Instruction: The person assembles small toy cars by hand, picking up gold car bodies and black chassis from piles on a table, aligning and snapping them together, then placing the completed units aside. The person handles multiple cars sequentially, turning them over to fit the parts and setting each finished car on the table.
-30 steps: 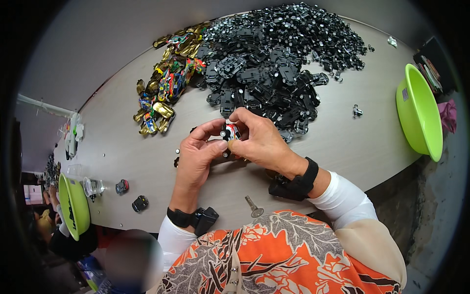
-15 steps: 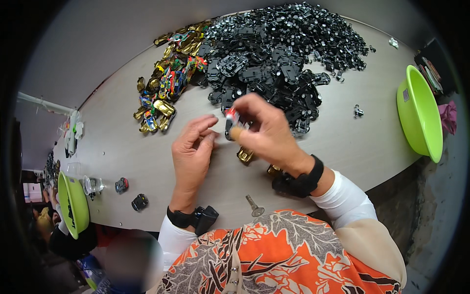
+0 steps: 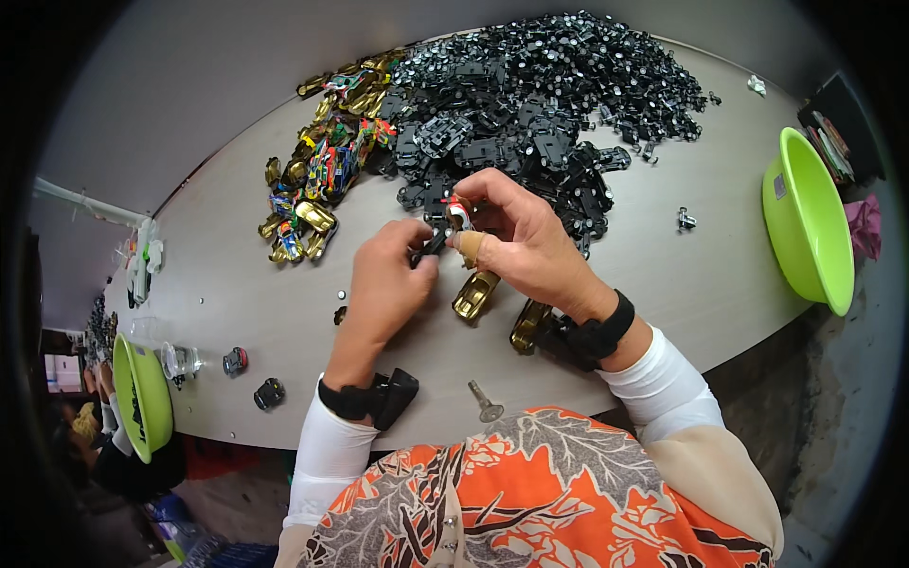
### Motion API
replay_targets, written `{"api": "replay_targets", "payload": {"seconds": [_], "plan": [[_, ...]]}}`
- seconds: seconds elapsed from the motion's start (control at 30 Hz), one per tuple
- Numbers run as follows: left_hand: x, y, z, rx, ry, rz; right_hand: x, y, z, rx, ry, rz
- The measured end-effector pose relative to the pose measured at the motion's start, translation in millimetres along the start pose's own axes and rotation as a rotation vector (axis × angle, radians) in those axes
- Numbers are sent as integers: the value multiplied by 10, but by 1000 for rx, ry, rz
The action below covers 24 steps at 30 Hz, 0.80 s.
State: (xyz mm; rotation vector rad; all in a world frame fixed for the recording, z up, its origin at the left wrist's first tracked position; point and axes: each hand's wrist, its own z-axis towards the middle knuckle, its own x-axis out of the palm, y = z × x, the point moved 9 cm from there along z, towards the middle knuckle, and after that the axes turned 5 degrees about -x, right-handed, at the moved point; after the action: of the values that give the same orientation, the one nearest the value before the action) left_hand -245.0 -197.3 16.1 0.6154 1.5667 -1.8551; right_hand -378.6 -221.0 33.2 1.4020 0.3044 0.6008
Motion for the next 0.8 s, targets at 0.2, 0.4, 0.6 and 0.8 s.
{"api": "replay_targets", "payload": {"seconds": [0.2,0.4,0.6,0.8], "plan": [[30,271,-140,-482,208,-897,164,116,-35,-150,76,-403],[190,281,-235,-529,245,-1303,147,-1,-41,-55,54,-267],[57,60,-189,-170,194,-964,89,-64,-36,-20,-1,-143],[-110,15,-176,-45,63,-803,150,-59,-47,-19,8,16]]}}
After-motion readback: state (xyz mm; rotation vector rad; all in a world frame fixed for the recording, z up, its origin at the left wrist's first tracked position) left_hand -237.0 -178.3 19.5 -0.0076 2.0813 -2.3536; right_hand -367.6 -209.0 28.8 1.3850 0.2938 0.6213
